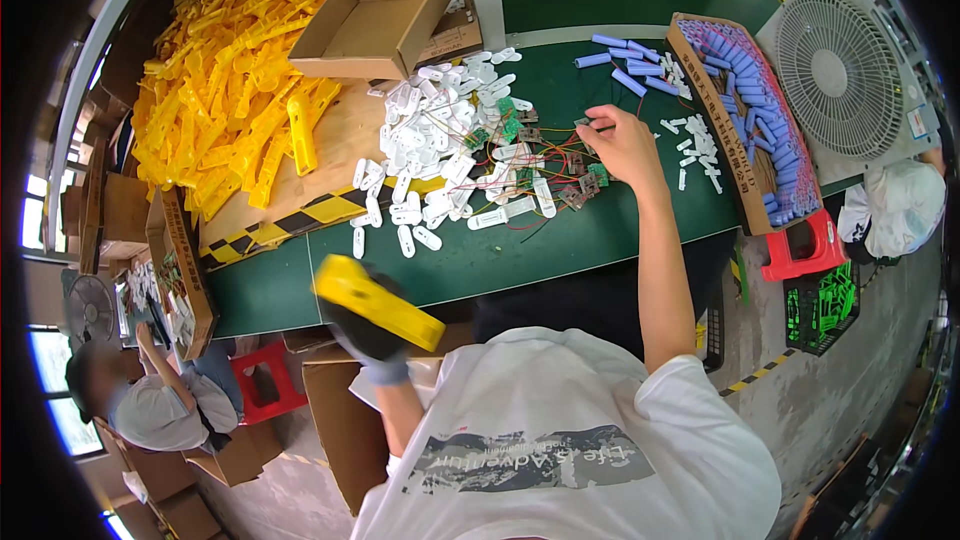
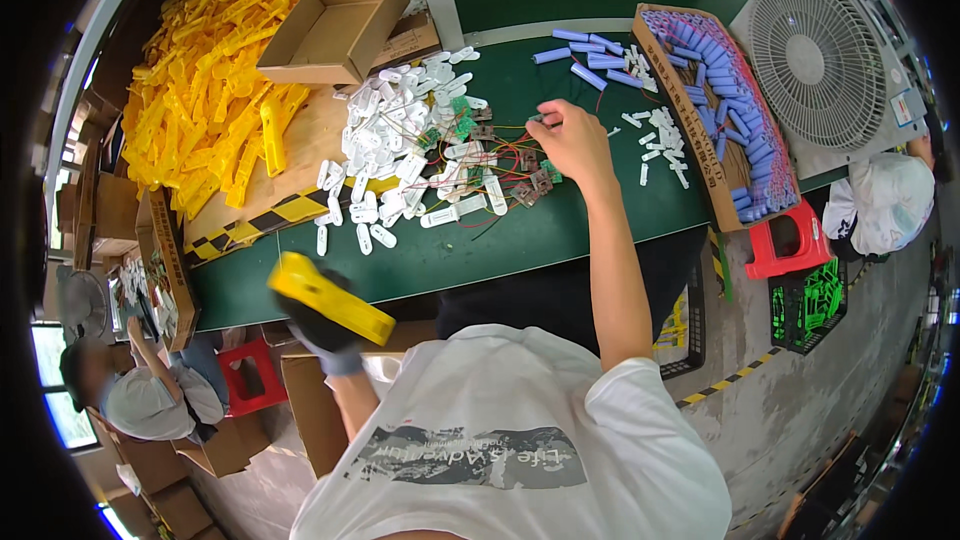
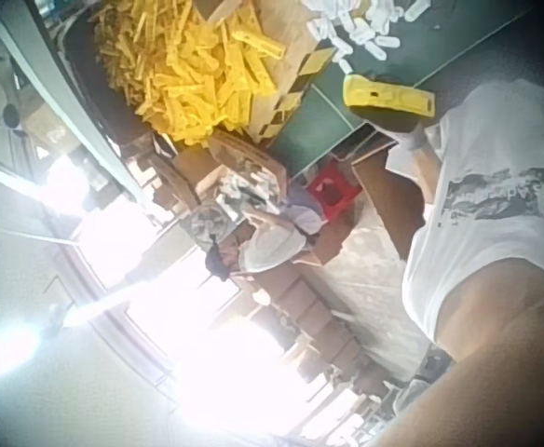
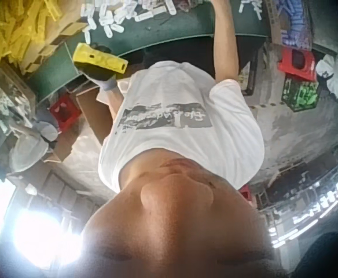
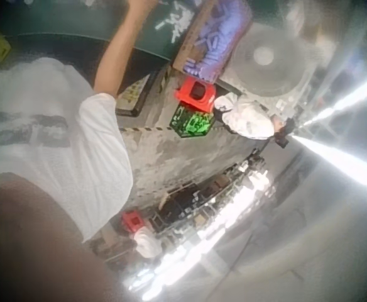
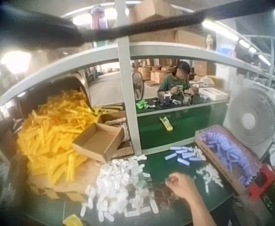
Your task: The recorder is assembling the internal circuit boards and wiring into yellow flashlight housings at an industrial workstation.
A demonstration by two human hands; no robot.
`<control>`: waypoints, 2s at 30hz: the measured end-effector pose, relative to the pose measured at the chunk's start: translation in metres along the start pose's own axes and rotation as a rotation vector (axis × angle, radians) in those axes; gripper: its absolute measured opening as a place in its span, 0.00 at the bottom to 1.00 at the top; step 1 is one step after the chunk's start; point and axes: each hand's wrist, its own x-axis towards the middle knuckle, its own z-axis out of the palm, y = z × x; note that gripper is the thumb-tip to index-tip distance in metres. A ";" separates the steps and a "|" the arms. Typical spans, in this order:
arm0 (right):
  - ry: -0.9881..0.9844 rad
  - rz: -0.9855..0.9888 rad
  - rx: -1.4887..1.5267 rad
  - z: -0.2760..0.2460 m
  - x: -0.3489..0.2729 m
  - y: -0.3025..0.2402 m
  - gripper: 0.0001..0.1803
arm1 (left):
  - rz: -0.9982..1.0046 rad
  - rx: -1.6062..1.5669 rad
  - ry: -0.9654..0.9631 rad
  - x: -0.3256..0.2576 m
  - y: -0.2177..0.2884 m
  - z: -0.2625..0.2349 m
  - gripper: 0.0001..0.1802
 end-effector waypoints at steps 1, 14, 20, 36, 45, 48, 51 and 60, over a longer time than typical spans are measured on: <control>0.007 -0.001 -0.014 0.004 0.007 0.013 0.19 | -0.218 -0.203 -0.024 -0.022 -0.022 0.018 0.31; 0.012 -0.103 -0.345 0.014 0.018 0.014 0.11 | -0.785 0.690 -0.628 -0.110 -0.058 0.053 0.23; 0.042 -0.302 0.099 0.006 0.021 0.018 0.15 | -0.280 0.814 -0.632 -0.067 -0.055 0.072 0.22; 0.082 -0.437 0.853 -0.072 -0.025 -0.037 0.15 | -0.168 0.594 -0.672 0.114 -0.050 0.249 0.23; 0.074 -0.224 0.936 -0.070 -0.042 -0.054 0.11 | -0.322 0.607 -0.794 0.097 -0.104 0.237 0.21; 0.252 -0.245 0.924 -0.063 -0.038 -0.046 0.10 | -0.475 0.529 -0.849 0.089 -0.100 0.244 0.21; 0.280 -0.213 0.860 -0.057 -0.036 -0.046 0.08 | -0.527 0.506 -0.819 0.090 -0.100 0.240 0.21; 0.530 -0.419 0.582 -0.048 -0.037 -0.039 0.06 | -0.442 0.588 -0.856 0.086 -0.109 0.236 0.23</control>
